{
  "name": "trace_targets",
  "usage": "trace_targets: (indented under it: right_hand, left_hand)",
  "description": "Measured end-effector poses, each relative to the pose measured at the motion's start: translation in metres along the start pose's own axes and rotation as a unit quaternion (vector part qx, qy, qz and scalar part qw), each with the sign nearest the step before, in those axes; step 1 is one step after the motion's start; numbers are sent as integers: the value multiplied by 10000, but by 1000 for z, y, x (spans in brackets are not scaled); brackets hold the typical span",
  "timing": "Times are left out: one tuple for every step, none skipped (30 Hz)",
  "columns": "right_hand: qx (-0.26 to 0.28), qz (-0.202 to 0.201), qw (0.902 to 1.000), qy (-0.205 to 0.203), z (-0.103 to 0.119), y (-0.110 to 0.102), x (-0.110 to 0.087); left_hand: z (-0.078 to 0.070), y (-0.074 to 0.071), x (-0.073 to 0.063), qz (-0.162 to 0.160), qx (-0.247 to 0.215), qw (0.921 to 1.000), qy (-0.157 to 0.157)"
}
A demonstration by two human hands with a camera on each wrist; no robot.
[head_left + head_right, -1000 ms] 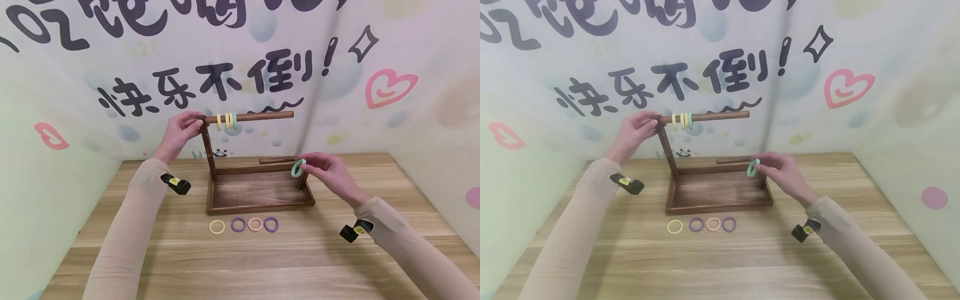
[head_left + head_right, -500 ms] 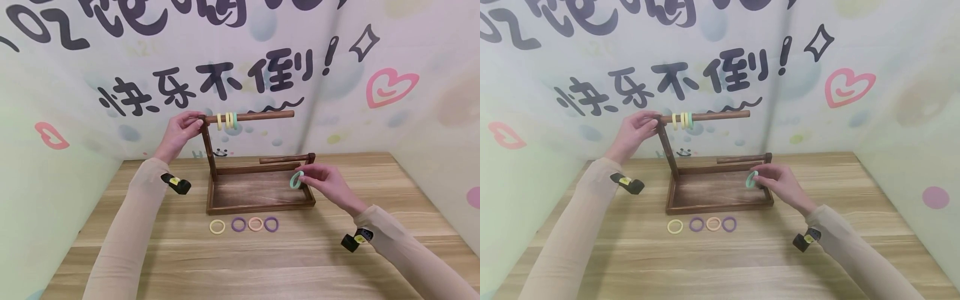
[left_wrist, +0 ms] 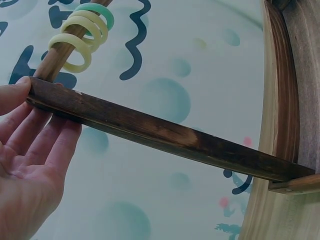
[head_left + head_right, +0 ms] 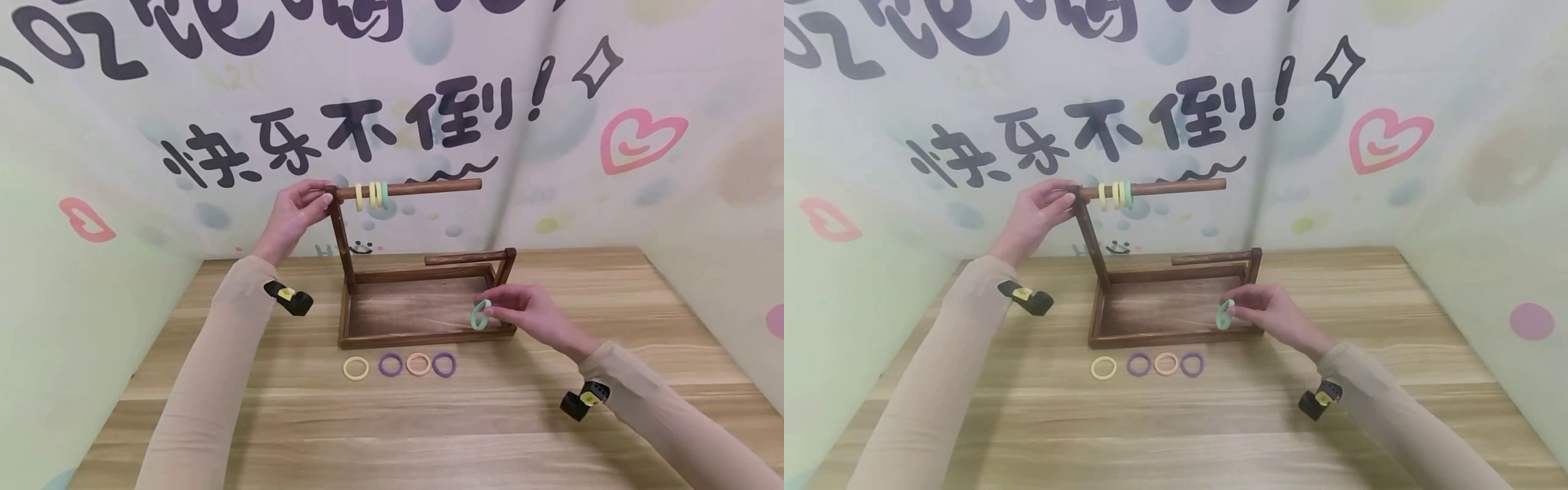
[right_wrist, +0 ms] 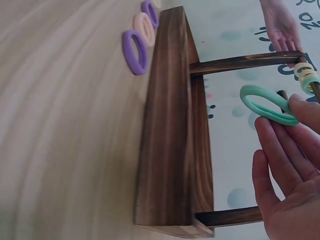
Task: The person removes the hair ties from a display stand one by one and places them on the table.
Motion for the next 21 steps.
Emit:
trace_targets:
  right_hand:
    - [11, 43, 10000, 19, -2, 2, 0]
    - [24, 86, 10000, 38, -3, 4, -1]
    - [37, 138, 9999, 48, -4, 6, -1]
    - [47, 202, 9998, 67, -6, 8, -1]
    - [49, 260, 9996, 65, -6, 10, -2]
    - [47, 324, 9994, 89, -6, 12, -3]
    - [69, 399, 9991, 116, -7, 14, -3]
    - [88, 470, 9988, 134, -7, 16, -4]
    - [121, 535, 9984, 131, -8, 18, -5]
    - [152, 589, 9981, 125, -8, 20, -5]
    - [188, 638, 9978, 83, -9, 21, -6]
    - [227, 676, 9974, 51, -10, 23, -6]
    - [263, 707, 9972, 2, -10, 24, -6]
    - [275, 727, 9970, -54, -11, 25, -6]
    - [272, 752, 9967, -110, -11, 26, -7]
    - [254, 779, 9965, -171, -12, 27, -7]
    - [236, 816, 9962, -213, -12, 28, -8]
    - [215, 851, 9959, -208, -12, 29, -8]
    - [193, 890, 9957, -191, -13, 30, -9]
    - [168, 933, 9954, -157, -14, 31, -10]
    - [172, 978, 9950, -126, -14, 32, -10]
  left_hand:
    - [0, 0, 0, -2, 4, 10000, 5]
    - [0, 0, 0, -5, 8, 10000, 7]
    - [0, 0, 0, -9, 3, 10000, 10]
    - [0, 0, 0, -11, -5, 10000, 7]
    - [0, 0, 0, -17, -3, 10000, 7]
    - [0, 0, 0, -20, -6, 10000, 5]
    - [0, 0, 0, -15, -3, 10000, 7]
    - [0, 0, -1, -13, -1, 10000, 6]
    - [0, -1, -1, -7, 0, 10000, 10]
    - [0, -1, -1, 1, -9, 10000, 14]
    - [-1, -1, -1, 11, 7, 10000, 19]
    - [-1, -1, -1, 19, 10, 10000, 17]
    - [-1, 0, -1, 30, 19, 10000, 18]
    - [-1, 0, -1, 28, 28, 10000, 14]
    - [-1, 0, 0, 30, 33, 10000, 12]
    - [0, 0, 0, 32, 43, 10000, 5]
    - [0, 0, 0, 35, 63, 10000, -1]
    - [0, 0, 0, 37, 50, 10000, -9]
    - [0, 0, 0, 39, 50, 10000, -14]
    - [0, 0, 0, 36, 47, 10000, -16]
    - [-1, 0, 0, 39, 41, 10000, -18]
Point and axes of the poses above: each hand's wrist, its own x-axis towards the middle knuckle, its own y-axis out of the palm, z = x × y, the point moved 7 cm from there along x, towards the middle knuckle, and after that the axes turned 3 degrees about -y, right-handed, at the moved point
